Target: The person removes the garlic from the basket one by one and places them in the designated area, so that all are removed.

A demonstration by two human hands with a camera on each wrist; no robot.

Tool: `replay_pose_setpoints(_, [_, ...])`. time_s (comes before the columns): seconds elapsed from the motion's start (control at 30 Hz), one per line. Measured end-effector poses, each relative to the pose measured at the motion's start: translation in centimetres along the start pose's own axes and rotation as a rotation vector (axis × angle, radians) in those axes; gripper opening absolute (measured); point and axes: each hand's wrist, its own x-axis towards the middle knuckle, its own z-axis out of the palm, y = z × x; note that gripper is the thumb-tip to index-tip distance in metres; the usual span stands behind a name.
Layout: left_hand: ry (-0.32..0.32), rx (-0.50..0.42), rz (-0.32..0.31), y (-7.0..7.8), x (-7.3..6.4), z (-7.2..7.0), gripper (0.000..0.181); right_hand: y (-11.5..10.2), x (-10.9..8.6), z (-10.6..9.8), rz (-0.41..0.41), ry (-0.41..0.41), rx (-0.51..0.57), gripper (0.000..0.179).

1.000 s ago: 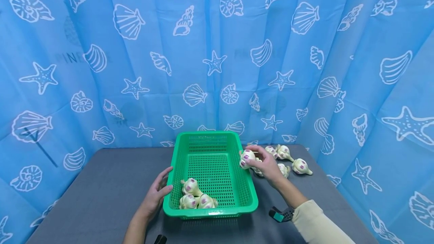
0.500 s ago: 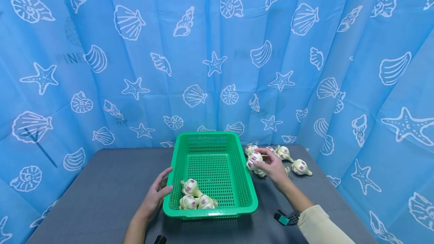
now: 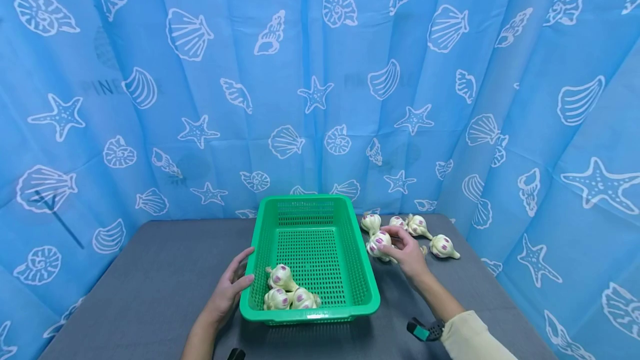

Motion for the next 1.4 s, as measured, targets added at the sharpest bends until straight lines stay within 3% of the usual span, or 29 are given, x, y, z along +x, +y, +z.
replay_pose_setpoints(0.17, [0.013, 0.005, -0.001, -0.3, 0.1, -0.1, 0.060, 0.6, -0.4, 0.0, 0.033, 0.016, -0.014, 0.043])
replay_pose_setpoints(0.4, [0.037, 0.022, -0.011, -0.5, 0.2, 0.0, 0.061, 1.9, -1.0, 0.1, 0.018, 0.023, -0.045, 0.042])
replay_pose_setpoints(0.6, [0.021, 0.016, -0.005, -0.6, 0.2, -0.1, 0.060, 3.0, -1.5, -0.2, -0.001, 0.004, -0.045, 0.042])
replay_pose_setpoints(1.03, [-0.001, 0.022, 0.018, -0.4, 0.0, -0.2, 0.059, 3.4, -2.3, -0.5, 0.033, -0.009, -0.211, 0.039])
replay_pose_setpoints(1.4, [0.031, 0.027, 0.001, -0.4, 0.2, -0.1, 0.059, 4.2, -2.4, -0.7, 0.054, -0.013, -0.238, 0.040])
